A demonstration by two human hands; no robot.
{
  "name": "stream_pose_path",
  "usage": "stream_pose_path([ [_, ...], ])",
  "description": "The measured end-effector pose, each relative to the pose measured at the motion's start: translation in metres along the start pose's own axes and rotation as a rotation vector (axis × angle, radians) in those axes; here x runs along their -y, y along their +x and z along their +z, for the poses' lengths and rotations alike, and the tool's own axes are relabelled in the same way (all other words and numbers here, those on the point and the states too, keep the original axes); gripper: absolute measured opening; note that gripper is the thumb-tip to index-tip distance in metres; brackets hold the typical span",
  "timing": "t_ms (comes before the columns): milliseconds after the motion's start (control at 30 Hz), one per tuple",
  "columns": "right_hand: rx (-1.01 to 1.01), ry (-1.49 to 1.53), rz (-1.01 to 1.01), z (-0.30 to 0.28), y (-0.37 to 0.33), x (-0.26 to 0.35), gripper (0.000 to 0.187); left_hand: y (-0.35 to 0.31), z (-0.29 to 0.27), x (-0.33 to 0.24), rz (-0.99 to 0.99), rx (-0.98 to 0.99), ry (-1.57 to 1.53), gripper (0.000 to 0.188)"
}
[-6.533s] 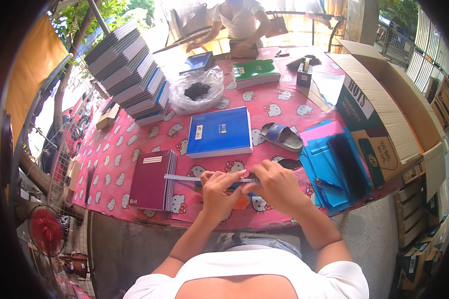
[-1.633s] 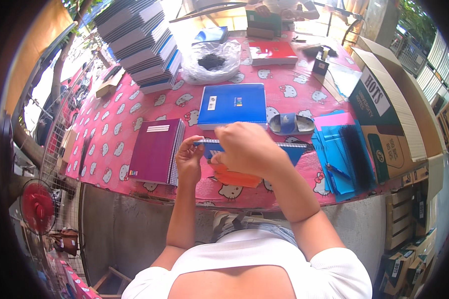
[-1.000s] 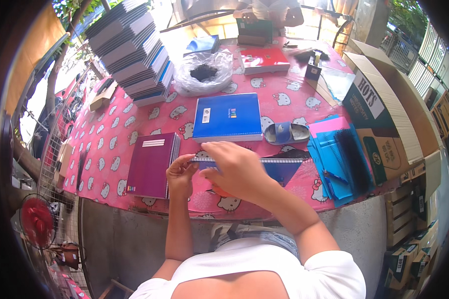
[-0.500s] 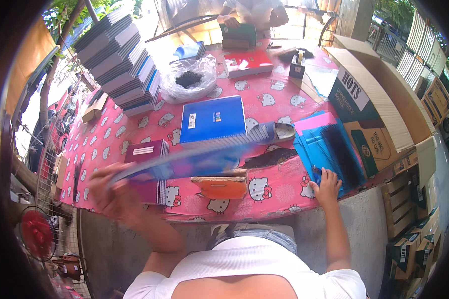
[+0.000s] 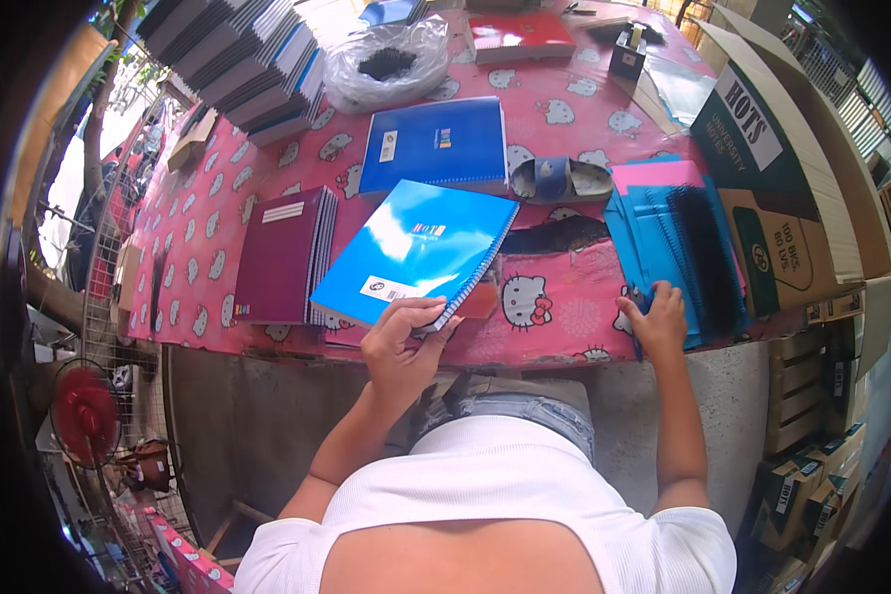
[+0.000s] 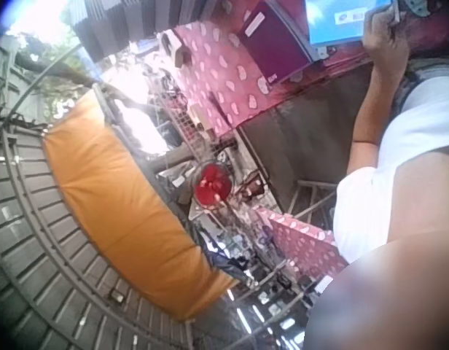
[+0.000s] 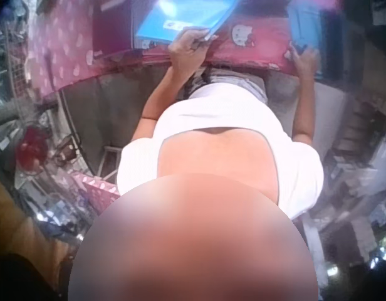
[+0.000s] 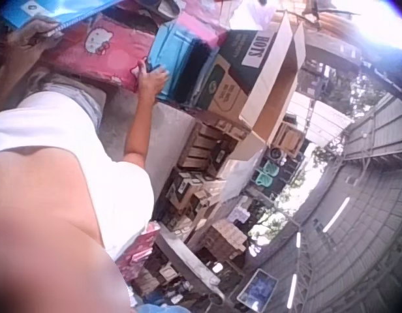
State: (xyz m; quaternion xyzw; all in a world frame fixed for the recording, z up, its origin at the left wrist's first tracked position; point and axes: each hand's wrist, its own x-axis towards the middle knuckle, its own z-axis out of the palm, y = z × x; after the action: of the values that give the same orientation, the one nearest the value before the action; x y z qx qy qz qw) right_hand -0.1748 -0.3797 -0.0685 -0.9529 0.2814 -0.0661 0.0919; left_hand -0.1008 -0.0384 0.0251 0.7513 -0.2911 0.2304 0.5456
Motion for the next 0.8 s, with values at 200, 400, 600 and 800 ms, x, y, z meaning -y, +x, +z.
stream_pose_path([
  [200,0.382,1.009,-0.145,-0.045,-0.033,0.061,0.039,-0.006,0.003,-0.008,-0.092,0.026,0.001,0.021],
  [400,0.327,0.886,-0.658,-0.103,-0.066,0.162,0.034,-0.007,0.002,-0.005,-0.044,0.040,0.023,0.023],
  [600,0.319,0.812,-0.809,-0.100,-0.063,0.173,0.036,-0.007,-0.001,-0.004,-0.059,0.052,-0.009,0.030],
  [800,0.203,0.784,-0.821,-0.095,-0.064,0.173,0.035,-0.006,-0.004,-0.006,-0.070,0.073,-0.004,0.028],
])
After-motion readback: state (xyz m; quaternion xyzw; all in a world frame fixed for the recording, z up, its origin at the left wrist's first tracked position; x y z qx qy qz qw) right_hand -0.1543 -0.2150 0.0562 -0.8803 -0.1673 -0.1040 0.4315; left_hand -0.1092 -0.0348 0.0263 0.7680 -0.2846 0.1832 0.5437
